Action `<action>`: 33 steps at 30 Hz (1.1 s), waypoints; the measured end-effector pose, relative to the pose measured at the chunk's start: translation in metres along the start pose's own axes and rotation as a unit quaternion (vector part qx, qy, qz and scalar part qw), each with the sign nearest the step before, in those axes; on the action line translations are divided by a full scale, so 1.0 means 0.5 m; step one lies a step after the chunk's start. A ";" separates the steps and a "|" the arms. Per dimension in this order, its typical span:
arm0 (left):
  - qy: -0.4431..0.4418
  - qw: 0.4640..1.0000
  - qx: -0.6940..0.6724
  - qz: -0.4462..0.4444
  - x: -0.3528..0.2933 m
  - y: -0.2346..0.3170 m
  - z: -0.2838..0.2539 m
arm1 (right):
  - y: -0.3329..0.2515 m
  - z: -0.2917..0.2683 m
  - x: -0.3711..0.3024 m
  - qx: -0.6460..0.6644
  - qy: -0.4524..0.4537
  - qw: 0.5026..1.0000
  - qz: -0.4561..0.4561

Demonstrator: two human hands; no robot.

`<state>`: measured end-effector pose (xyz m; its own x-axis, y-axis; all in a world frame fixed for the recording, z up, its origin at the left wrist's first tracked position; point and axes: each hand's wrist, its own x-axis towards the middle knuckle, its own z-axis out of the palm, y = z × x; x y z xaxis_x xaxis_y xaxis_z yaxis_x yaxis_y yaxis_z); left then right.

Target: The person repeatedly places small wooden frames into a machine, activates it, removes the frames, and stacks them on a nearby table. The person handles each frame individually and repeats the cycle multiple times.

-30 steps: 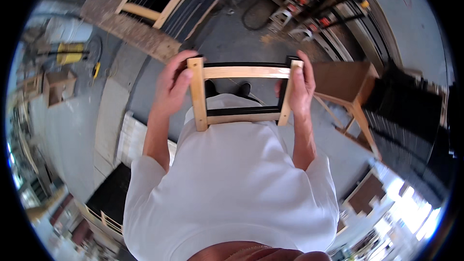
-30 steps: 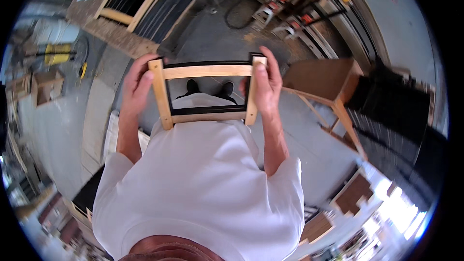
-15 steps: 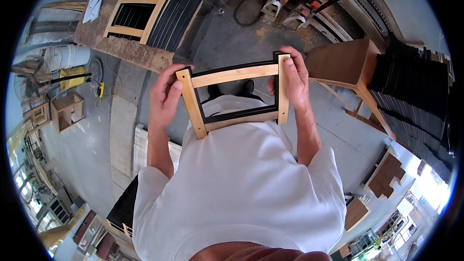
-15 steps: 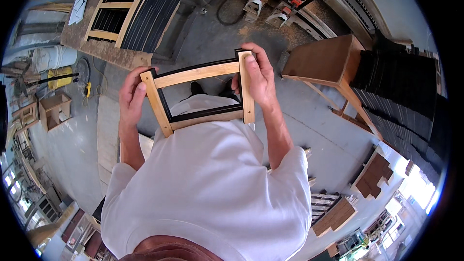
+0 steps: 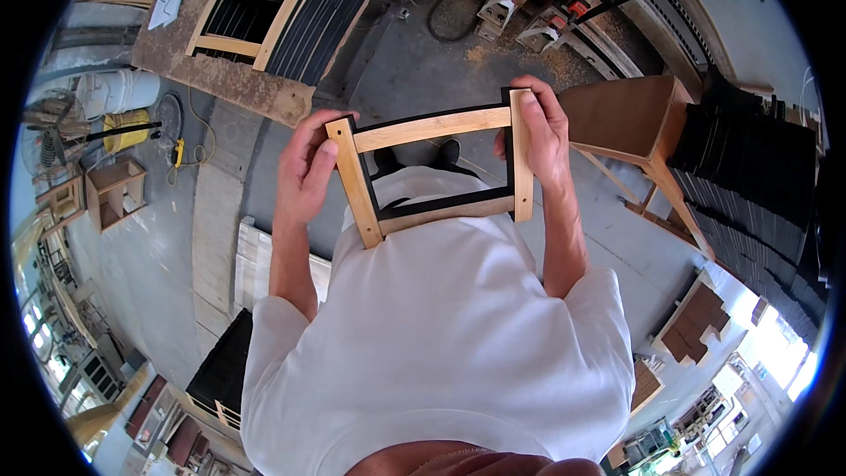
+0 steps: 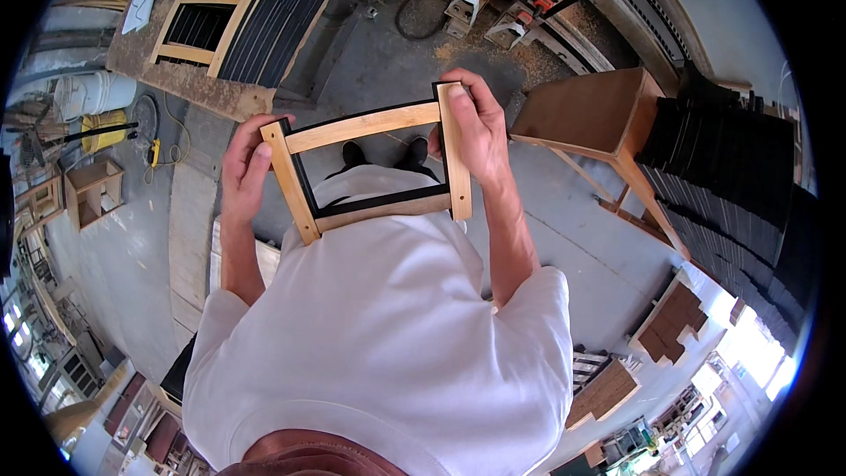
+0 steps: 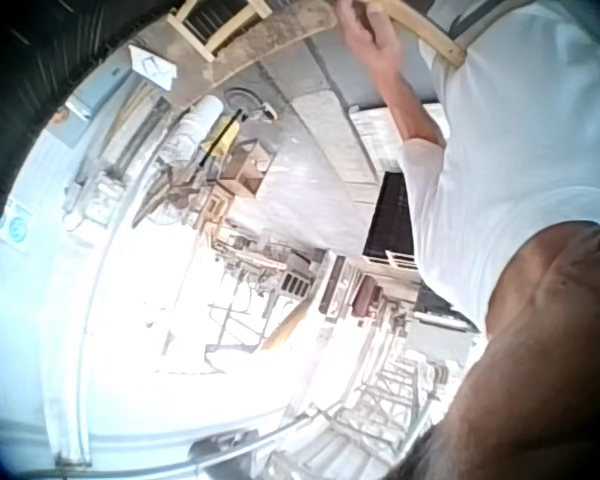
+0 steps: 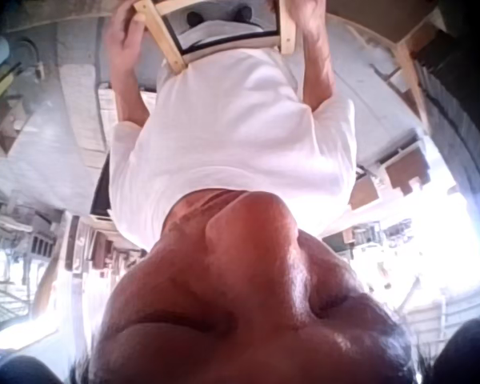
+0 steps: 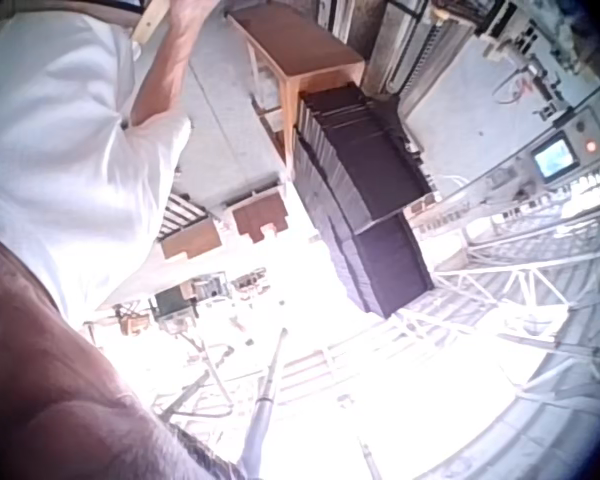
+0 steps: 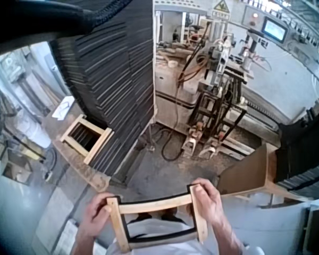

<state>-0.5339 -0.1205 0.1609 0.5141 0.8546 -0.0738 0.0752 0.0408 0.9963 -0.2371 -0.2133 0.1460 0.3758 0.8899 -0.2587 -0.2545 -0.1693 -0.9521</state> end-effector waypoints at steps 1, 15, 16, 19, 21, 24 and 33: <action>0.001 1.000 0.003 0.012 0.000 -0.004 0.000 | 0.000 0.001 0.001 -0.001 0.001 1.000 0.001; 0.030 0.992 -0.012 0.125 0.106 0.123 0.014 | -0.154 0.031 -0.005 -0.022 0.089 0.975 -0.201; 0.023 0.988 -0.008 0.149 0.124 0.142 0.015 | -0.173 0.031 -0.005 -0.030 0.097 0.967 -0.233; -0.015 0.980 -0.032 0.196 0.160 0.208 0.019 | -0.244 0.031 -0.013 -0.018 0.092 0.951 -0.294; -0.035 0.976 -0.048 0.212 0.181 0.249 0.034 | -0.286 0.024 -0.022 -0.018 0.096 0.940 -0.328; -0.045 0.970 -0.048 0.232 0.194 0.296 0.053 | -0.334 0.014 -0.035 -0.022 0.095 0.926 -0.365; -0.094 0.935 -0.032 0.340 0.225 0.415 0.097 | -0.443 -0.016 -0.084 -0.047 0.140 0.875 -0.461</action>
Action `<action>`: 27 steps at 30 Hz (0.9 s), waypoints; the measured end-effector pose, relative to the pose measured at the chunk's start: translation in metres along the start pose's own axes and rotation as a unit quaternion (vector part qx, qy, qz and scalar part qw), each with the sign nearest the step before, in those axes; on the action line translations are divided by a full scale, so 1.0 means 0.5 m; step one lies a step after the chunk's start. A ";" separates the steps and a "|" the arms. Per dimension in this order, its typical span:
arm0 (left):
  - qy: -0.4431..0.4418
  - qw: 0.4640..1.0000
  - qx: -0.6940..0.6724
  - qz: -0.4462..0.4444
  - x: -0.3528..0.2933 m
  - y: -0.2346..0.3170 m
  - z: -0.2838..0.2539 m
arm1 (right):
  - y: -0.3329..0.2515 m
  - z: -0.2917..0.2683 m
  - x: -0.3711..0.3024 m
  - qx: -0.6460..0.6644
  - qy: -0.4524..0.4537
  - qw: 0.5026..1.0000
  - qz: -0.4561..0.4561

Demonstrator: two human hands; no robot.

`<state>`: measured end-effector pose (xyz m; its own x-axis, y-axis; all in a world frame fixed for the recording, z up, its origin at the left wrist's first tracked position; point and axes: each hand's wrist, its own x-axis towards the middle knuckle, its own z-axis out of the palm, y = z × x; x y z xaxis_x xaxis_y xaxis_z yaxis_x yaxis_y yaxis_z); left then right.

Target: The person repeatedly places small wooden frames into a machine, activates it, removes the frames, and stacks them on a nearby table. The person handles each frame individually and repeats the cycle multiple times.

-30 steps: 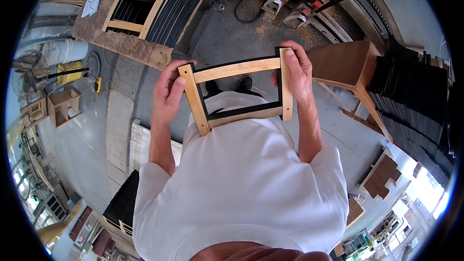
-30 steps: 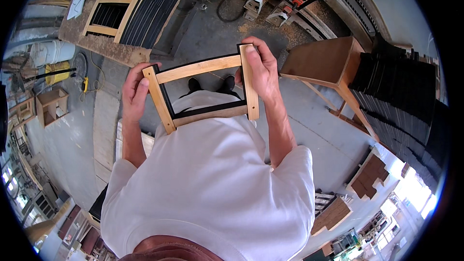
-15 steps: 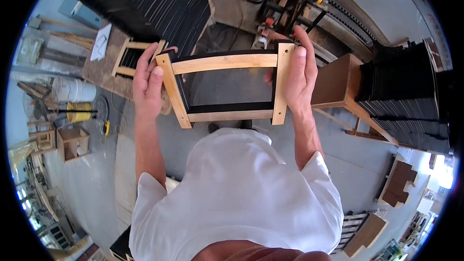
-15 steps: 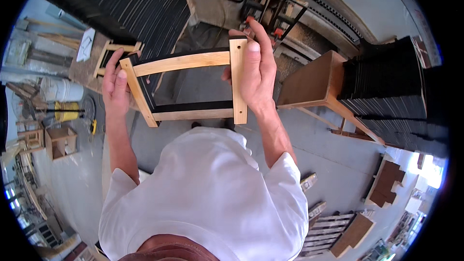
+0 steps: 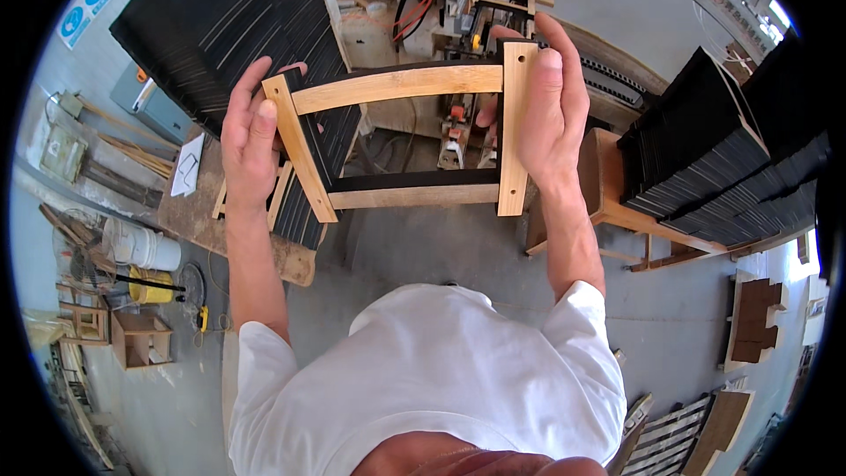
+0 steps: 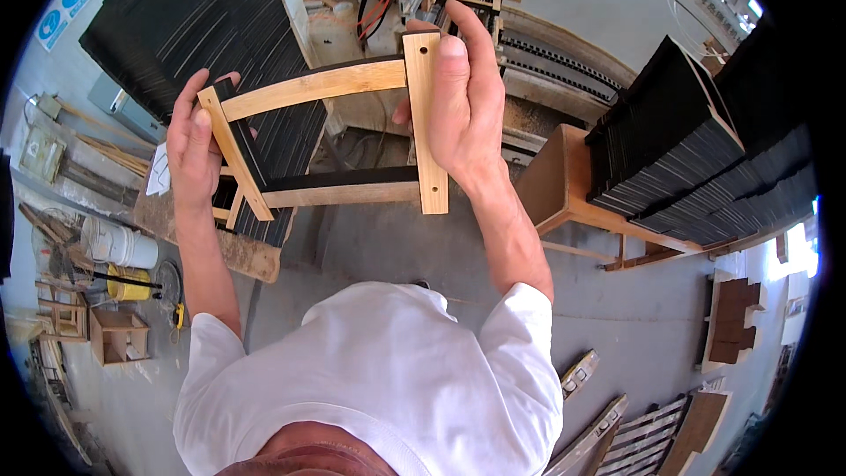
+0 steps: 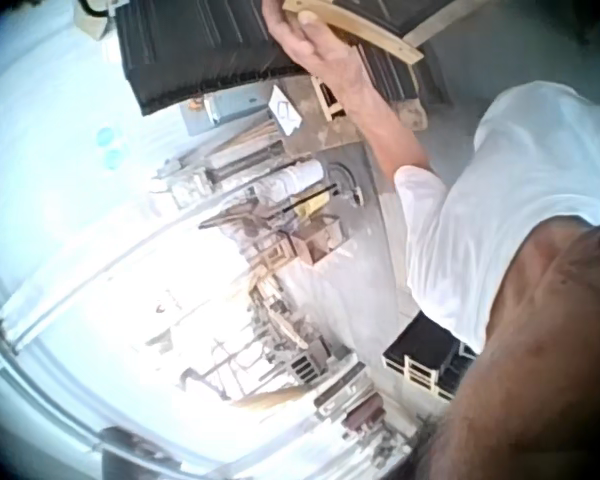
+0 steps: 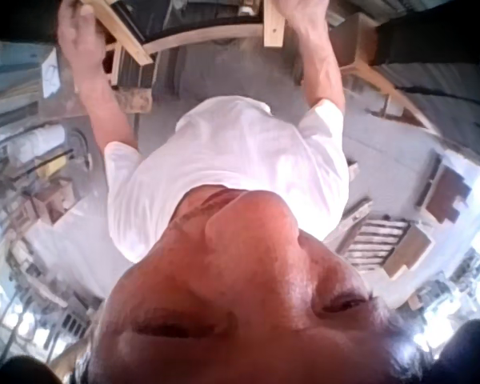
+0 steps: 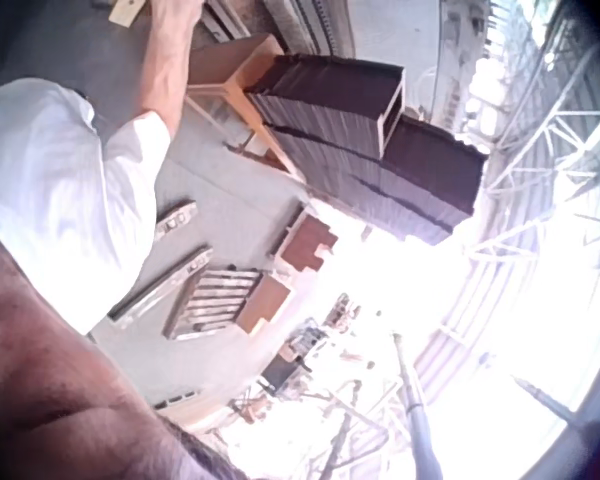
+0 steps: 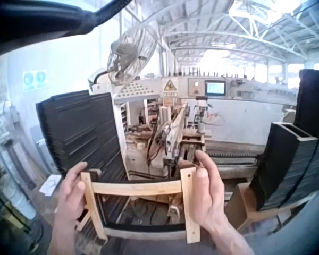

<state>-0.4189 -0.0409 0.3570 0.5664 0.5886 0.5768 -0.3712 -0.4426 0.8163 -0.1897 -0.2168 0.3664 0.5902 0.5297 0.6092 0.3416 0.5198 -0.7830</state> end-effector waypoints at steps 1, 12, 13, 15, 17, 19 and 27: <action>-0.005 1.000 0.004 0.010 0.009 0.009 0.003 | -0.010 -0.003 0.007 -0.003 -0.003 1.000 -0.017; -0.054 0.988 -0.007 0.144 0.128 0.085 0.020 | -0.136 -0.016 0.088 -0.051 0.011 0.982 -0.184; -0.058 0.987 -0.014 0.147 0.133 0.090 0.023 | -0.141 -0.018 0.092 -0.055 0.012 0.980 -0.193; -0.056 0.985 -0.021 0.159 0.142 0.102 0.033 | -0.151 -0.023 0.100 -0.063 0.014 0.975 -0.212; -0.058 0.984 -0.021 0.165 0.147 0.109 0.036 | -0.156 -0.029 0.104 -0.064 0.009 0.974 -0.218; -0.059 0.984 -0.011 0.167 0.147 0.115 0.028 | -0.161 -0.029 0.106 -0.060 0.006 0.973 -0.223; -0.047 0.978 0.026 0.202 0.138 0.150 0.026 | -0.151 -0.024 0.117 -0.030 0.019 0.978 -0.208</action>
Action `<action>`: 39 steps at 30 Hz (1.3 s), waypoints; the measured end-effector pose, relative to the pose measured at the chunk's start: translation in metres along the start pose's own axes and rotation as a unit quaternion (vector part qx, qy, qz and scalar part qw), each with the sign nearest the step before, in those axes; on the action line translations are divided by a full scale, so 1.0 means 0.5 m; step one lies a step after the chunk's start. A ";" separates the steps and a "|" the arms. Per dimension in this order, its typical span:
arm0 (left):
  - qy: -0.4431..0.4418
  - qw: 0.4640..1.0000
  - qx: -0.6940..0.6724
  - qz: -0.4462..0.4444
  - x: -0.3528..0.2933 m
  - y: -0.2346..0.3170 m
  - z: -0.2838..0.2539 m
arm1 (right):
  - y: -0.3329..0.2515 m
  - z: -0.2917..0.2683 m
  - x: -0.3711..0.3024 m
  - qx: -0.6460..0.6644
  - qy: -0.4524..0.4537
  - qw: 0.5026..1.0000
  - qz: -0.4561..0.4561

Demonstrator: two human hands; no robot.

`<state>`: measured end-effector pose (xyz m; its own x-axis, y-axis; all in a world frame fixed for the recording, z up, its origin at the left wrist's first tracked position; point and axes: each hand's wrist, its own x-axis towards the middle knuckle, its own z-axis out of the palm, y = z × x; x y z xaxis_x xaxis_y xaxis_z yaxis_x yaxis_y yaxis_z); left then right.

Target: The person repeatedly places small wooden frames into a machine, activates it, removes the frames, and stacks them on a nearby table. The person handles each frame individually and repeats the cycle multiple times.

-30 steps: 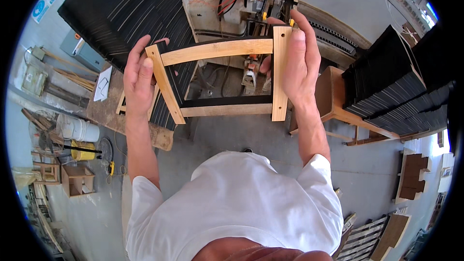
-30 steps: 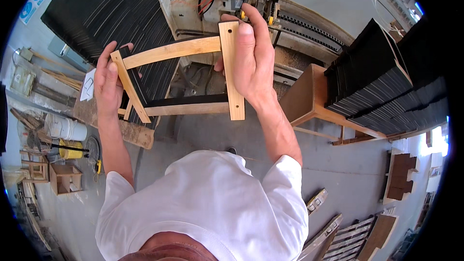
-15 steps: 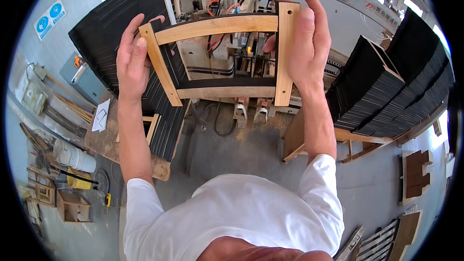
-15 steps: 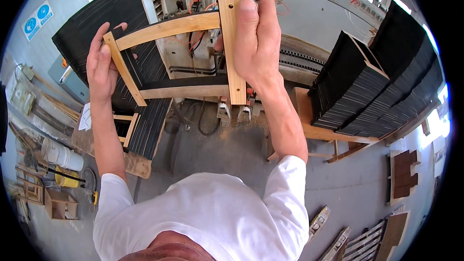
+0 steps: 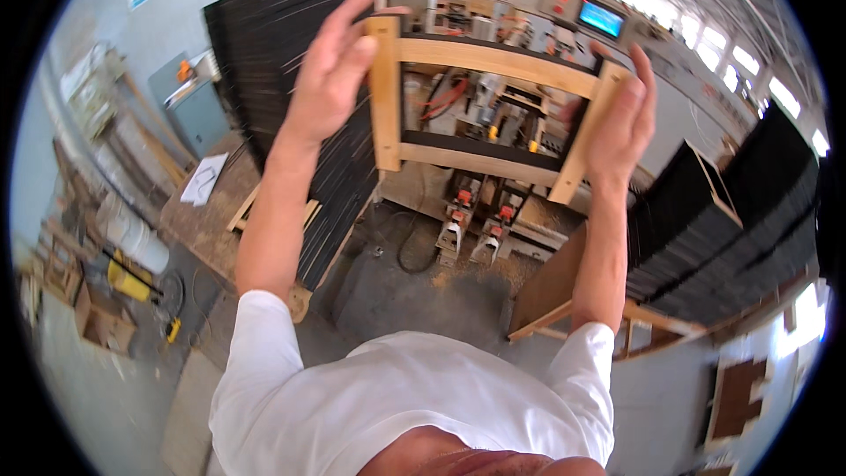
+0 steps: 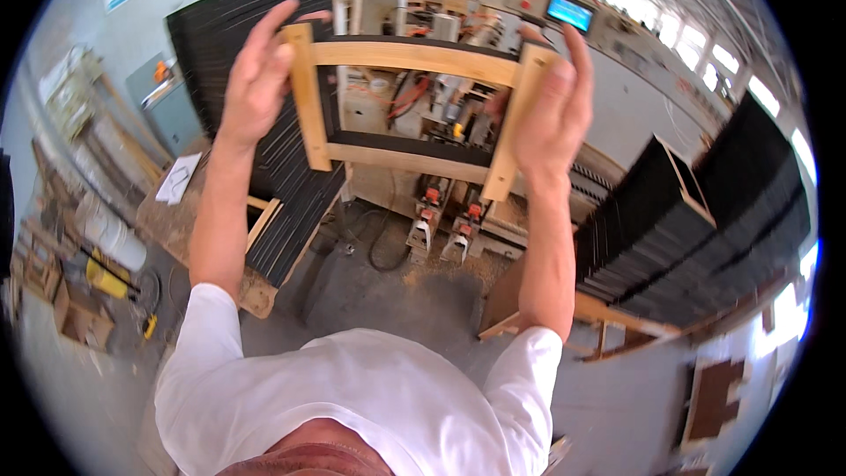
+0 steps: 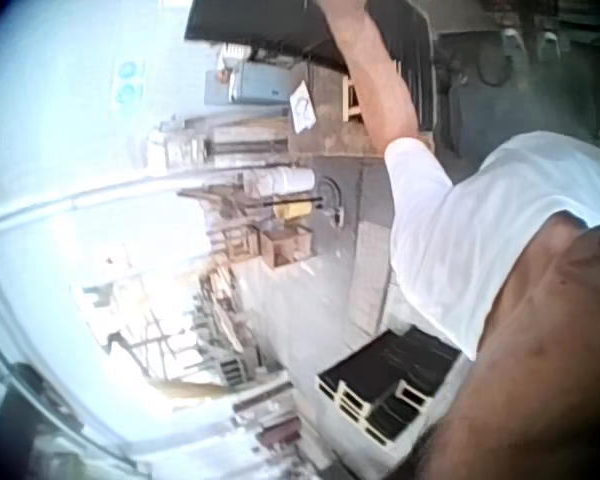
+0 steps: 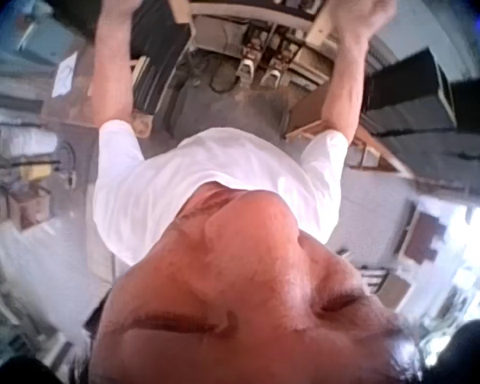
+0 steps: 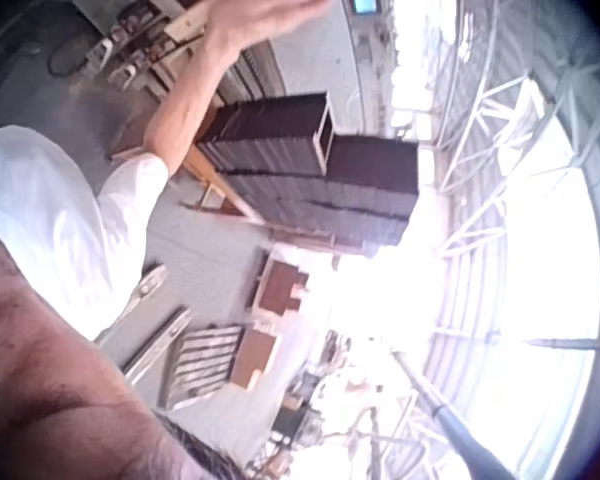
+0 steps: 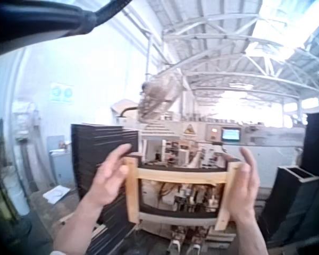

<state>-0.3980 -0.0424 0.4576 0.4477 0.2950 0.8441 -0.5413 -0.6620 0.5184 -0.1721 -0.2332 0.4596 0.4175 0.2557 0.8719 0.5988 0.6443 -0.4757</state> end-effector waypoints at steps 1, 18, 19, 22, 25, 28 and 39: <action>0.001 1.000 0.018 0.002 0.000 0.003 0.008 | 0.006 -0.002 0.000 -0.004 0.010 1.000 -0.009; 0.031 0.990 0.136 0.022 -0.046 0.053 -0.038 | 0.110 0.079 -0.007 0.034 0.013 0.998 0.051; 0.042 0.989 0.145 -0.006 -0.076 0.037 -0.056 | 0.121 0.099 -0.033 0.027 -0.005 0.996 0.089; 0.089 0.980 0.119 -0.132 -0.202 -0.030 -0.087 | 0.163 0.132 -0.155 -0.018 -0.062 0.971 0.231; 0.156 0.929 0.131 -0.309 -0.381 -0.074 -0.151 | 0.233 0.214 -0.325 -0.095 -0.164 0.943 0.274; 0.241 0.827 0.041 -0.506 -0.511 -0.050 -0.235 | 0.261 0.312 -0.475 -0.008 -0.231 0.875 0.426; 0.197 0.709 0.370 -0.568 -0.634 -0.281 -0.663 | 0.366 0.660 -0.602 0.018 -0.363 0.752 0.550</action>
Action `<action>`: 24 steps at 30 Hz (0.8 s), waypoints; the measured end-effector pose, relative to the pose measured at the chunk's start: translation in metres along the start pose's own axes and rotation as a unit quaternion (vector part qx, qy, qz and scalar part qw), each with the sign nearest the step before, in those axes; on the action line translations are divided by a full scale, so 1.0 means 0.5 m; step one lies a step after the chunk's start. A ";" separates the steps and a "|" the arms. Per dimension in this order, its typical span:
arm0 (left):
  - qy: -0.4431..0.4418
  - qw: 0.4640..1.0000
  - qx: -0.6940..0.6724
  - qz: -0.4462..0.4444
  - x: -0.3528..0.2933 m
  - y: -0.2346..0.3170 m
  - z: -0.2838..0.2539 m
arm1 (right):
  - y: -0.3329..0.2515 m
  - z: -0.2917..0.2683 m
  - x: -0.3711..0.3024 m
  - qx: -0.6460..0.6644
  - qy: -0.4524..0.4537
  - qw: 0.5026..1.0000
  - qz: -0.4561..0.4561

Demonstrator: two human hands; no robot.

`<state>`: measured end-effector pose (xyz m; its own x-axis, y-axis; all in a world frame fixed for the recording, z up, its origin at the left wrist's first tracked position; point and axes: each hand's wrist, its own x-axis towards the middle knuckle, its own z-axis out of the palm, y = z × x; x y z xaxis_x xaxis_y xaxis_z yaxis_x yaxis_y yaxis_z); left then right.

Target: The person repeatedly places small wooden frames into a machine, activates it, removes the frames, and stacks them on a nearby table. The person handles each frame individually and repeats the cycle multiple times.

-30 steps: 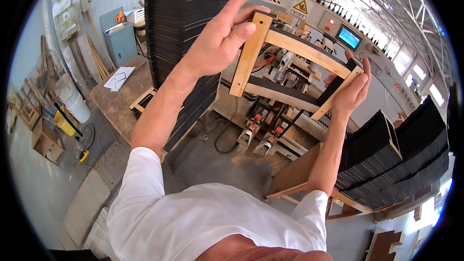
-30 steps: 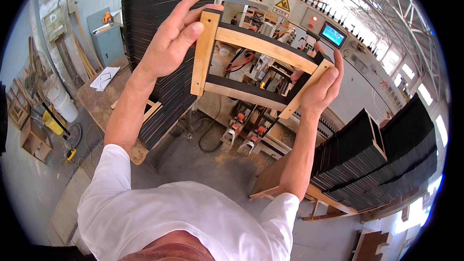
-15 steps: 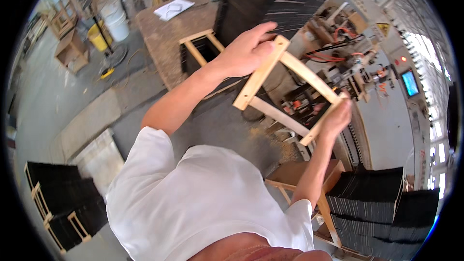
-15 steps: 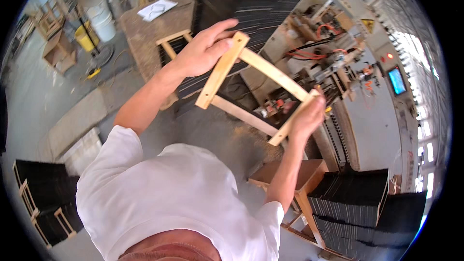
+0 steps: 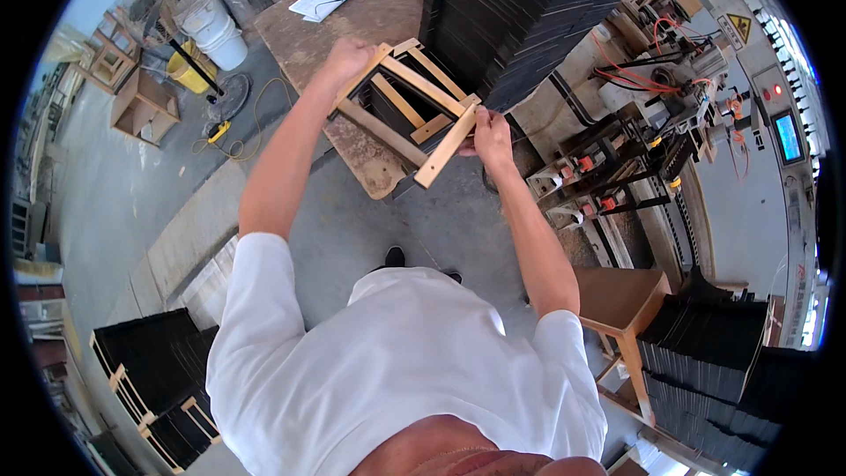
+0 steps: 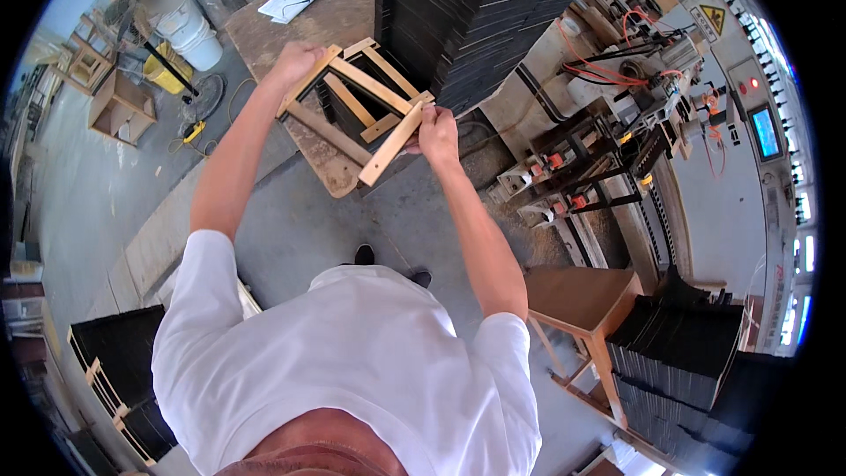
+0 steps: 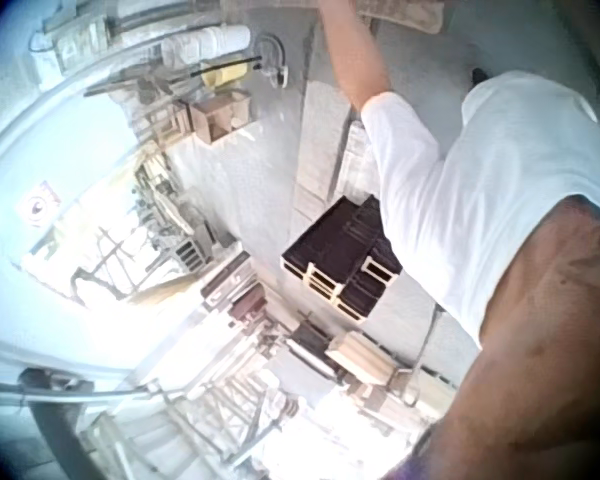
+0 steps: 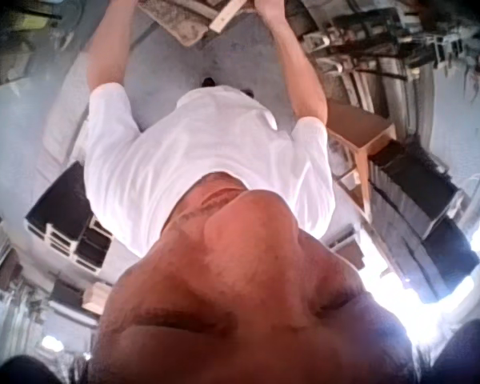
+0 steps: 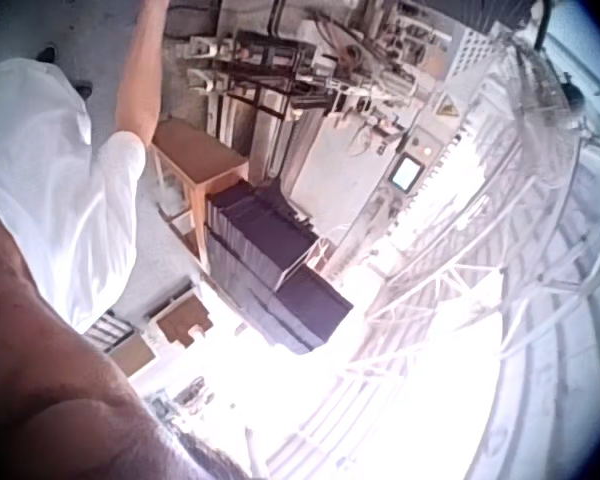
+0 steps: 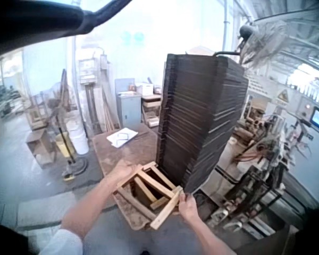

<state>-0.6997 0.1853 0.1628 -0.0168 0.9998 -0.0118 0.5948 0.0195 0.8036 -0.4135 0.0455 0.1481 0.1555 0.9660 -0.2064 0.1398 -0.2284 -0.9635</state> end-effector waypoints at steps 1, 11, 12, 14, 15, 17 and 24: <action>-0.005 1.000 0.016 0.006 0.041 0.003 0.001 | -0.013 0.007 0.020 0.009 -0.009 1.000 0.012; 0.203 0.976 0.030 0.075 0.156 -0.031 0.089 | 0.064 -0.034 0.075 -0.127 0.070 0.987 0.069; 0.242 0.968 -0.025 0.065 0.126 -0.057 0.078 | 0.096 -0.047 0.061 -0.087 0.075 0.991 0.074; 0.318 0.938 -0.132 0.046 0.047 -0.126 0.015 | 0.153 -0.070 0.037 -0.048 0.070 0.991 0.107; 0.351 0.917 -0.185 0.034 0.039 -0.141 0.005 | 0.174 -0.075 0.026 -0.029 0.069 0.989 0.125; 0.297 0.919 -0.256 -0.045 0.033 -0.169 0.029 | 0.179 -0.064 0.005 -0.012 0.032 0.991 0.133; -0.029 0.967 -0.245 -0.054 0.047 -0.121 0.070 | 0.040 0.060 0.026 -0.197 -0.141 0.964 0.115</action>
<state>-0.7078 0.2078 0.0932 -0.0042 0.9911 -0.1332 0.1386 0.1325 0.9814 -0.4382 0.0569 0.1208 -0.0372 0.8664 -0.4980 0.5015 -0.4149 -0.7592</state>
